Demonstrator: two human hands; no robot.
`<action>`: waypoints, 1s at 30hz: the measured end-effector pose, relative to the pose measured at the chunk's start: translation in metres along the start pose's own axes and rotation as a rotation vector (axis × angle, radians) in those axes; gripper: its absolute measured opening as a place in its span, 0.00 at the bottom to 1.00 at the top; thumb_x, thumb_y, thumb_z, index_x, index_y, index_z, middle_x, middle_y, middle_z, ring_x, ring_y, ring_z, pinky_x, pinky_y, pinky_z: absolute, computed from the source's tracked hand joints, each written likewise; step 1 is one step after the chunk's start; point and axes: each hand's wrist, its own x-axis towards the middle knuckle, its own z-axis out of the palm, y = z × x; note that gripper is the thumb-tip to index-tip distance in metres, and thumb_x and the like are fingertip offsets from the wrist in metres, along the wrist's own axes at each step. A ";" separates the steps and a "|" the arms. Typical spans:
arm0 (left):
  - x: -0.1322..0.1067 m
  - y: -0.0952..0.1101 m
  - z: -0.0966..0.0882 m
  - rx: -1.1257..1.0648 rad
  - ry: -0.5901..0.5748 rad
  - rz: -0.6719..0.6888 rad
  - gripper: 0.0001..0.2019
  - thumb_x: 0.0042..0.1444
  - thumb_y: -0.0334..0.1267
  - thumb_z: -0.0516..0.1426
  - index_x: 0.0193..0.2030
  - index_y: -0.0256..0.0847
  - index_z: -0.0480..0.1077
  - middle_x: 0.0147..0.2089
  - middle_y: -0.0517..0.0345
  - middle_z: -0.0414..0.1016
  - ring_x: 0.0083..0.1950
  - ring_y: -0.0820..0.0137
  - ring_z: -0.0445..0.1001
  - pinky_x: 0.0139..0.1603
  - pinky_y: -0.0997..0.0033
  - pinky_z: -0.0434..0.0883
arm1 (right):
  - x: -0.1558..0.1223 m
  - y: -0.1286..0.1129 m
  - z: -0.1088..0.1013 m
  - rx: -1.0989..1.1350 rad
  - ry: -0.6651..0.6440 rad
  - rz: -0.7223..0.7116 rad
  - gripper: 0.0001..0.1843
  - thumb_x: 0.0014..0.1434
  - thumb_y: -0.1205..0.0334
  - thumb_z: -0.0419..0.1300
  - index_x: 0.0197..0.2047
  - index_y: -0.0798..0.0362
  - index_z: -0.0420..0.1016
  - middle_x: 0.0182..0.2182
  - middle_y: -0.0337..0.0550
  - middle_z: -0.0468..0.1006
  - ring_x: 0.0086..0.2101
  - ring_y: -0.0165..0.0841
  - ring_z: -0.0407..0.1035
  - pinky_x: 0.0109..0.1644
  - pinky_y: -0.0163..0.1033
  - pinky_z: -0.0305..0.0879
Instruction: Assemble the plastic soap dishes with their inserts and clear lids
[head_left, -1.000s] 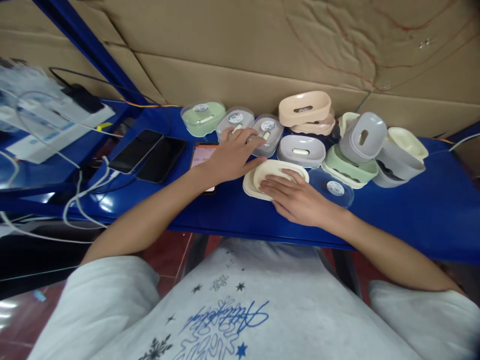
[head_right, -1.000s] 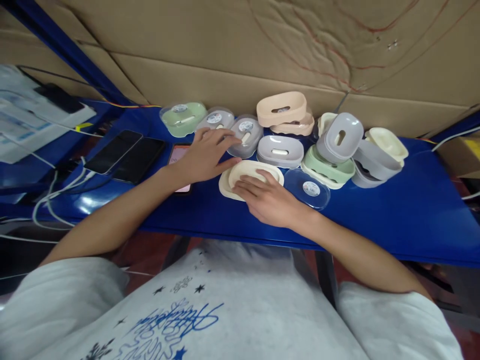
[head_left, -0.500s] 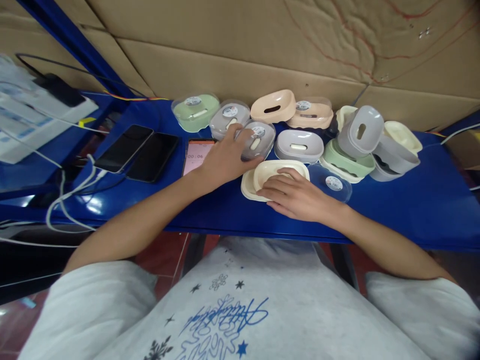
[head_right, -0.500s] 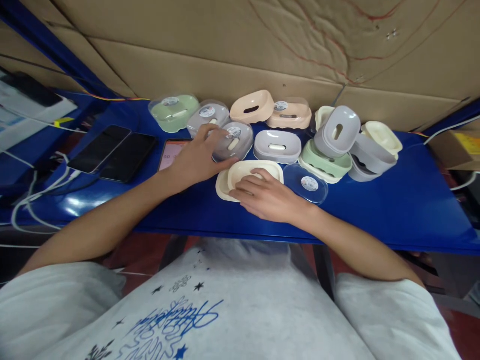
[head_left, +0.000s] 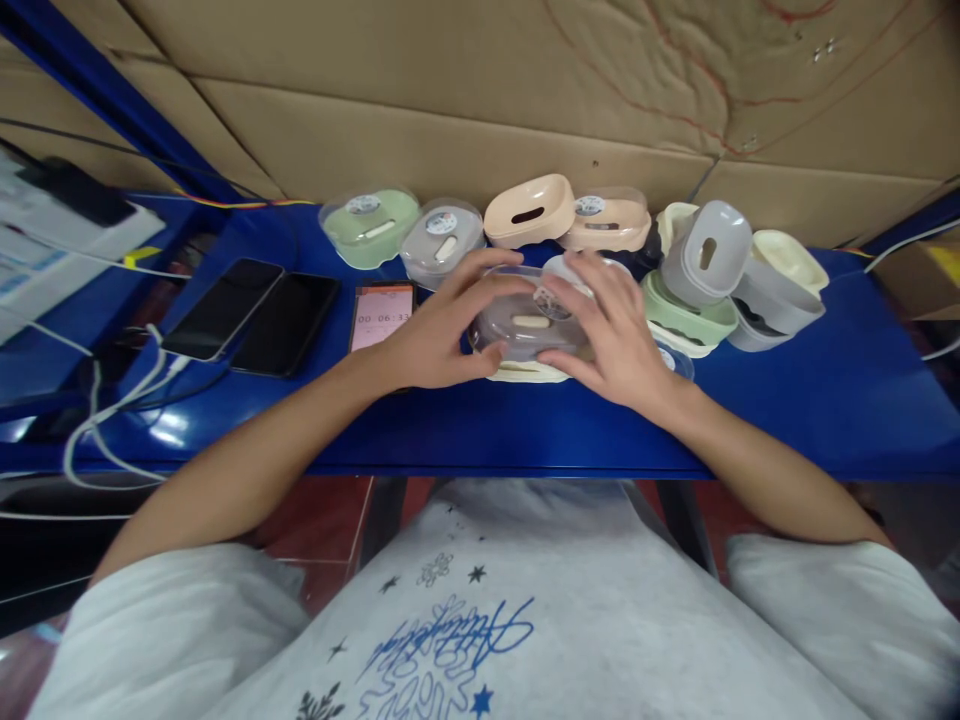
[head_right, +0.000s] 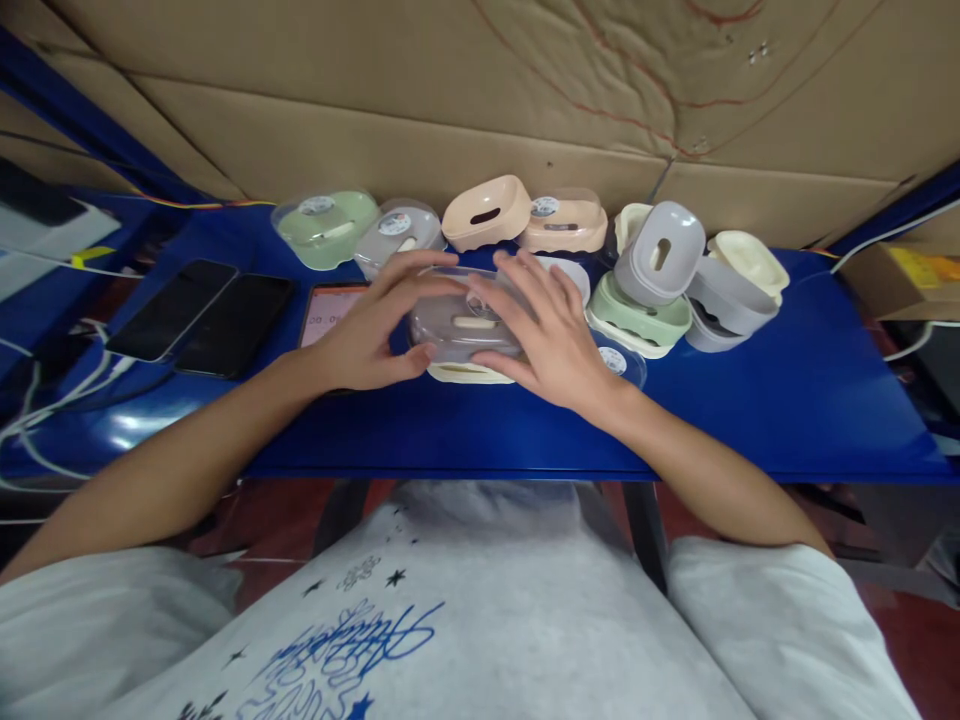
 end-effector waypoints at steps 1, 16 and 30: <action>-0.002 -0.001 0.004 -0.015 -0.021 0.001 0.31 0.69 0.60 0.61 0.73 0.51 0.65 0.78 0.43 0.62 0.81 0.47 0.60 0.80 0.35 0.60 | 0.001 0.002 -0.002 0.027 -0.071 0.011 0.38 0.74 0.35 0.58 0.79 0.44 0.63 0.75 0.53 0.66 0.75 0.55 0.58 0.78 0.68 0.58; -0.006 0.018 0.010 0.040 -0.255 -0.222 0.35 0.63 0.48 0.70 0.75 0.50 0.68 0.81 0.42 0.58 0.82 0.45 0.59 0.81 0.36 0.61 | 0.006 0.036 -0.014 -0.107 -0.054 0.145 0.25 0.81 0.50 0.48 0.75 0.42 0.68 0.73 0.50 0.71 0.74 0.51 0.61 0.78 0.71 0.48; -0.008 0.024 0.009 0.323 0.040 -0.116 0.35 0.65 0.60 0.66 0.73 0.52 0.64 0.84 0.43 0.49 0.86 0.47 0.47 0.82 0.34 0.58 | 0.005 0.015 -0.015 -0.034 -0.137 -0.058 0.22 0.79 0.44 0.56 0.64 0.47 0.79 0.60 0.45 0.84 0.62 0.45 0.76 0.72 0.58 0.63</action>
